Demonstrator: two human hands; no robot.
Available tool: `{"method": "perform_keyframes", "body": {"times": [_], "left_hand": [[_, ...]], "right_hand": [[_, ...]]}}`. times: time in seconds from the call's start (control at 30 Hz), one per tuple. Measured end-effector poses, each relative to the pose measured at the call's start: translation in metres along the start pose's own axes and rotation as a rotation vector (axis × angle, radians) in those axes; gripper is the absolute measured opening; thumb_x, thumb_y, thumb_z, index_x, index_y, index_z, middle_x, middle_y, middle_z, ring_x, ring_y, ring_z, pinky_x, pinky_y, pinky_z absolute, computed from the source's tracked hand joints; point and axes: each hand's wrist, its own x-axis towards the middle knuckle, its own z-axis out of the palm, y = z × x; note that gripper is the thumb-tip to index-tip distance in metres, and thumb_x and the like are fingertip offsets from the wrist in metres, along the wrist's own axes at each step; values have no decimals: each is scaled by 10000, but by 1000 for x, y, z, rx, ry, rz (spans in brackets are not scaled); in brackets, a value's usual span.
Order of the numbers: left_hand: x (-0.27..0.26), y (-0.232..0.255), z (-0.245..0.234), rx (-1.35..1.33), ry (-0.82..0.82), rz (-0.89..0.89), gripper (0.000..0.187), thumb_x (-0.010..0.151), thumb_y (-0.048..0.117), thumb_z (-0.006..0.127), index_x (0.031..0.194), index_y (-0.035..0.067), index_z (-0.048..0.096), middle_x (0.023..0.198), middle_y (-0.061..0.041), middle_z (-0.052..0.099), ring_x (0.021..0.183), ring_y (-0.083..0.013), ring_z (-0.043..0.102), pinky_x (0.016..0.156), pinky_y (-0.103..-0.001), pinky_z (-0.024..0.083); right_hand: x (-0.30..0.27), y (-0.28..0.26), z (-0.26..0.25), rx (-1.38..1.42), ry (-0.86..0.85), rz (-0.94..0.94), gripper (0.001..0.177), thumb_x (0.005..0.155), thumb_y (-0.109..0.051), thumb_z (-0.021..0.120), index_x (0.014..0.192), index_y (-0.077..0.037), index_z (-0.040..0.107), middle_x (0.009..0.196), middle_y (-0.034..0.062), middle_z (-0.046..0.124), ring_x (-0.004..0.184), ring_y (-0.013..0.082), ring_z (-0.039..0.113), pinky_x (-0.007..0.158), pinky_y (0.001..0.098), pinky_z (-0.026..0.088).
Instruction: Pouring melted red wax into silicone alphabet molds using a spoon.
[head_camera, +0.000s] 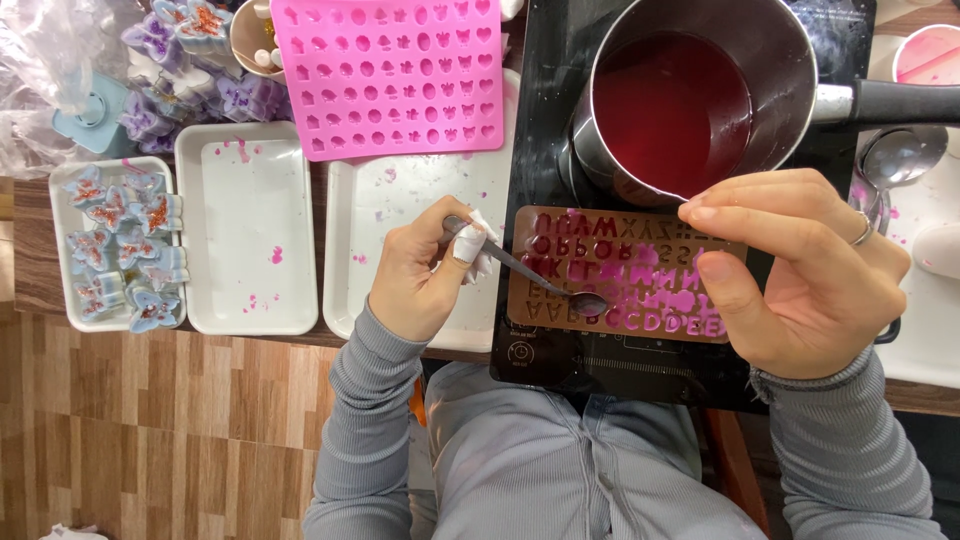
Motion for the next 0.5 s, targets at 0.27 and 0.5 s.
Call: {"method": "perform_keyframes", "body": {"times": [0.27,0.5], "left_hand": [[0,0,0,-23,5,-9,154,1076,180,566,1051,36,615,745,-8,657,670,-48,611,620,-209,501],[-1,2,-1,15,-17,33,119,1068,137,565,1053,32,619,751,-19,672,680,-56,617,632,-214,505]], "right_hand": [[-1,1,0,9,-1,6,158,947,9,704,1087,68,662,1053,209,710,953,275,712,821,327,597],[-1,2,0,6,-1,-6,156,945,8,705,1081,69,661,1048,211,710,952,278,713,815,332,599]]}}
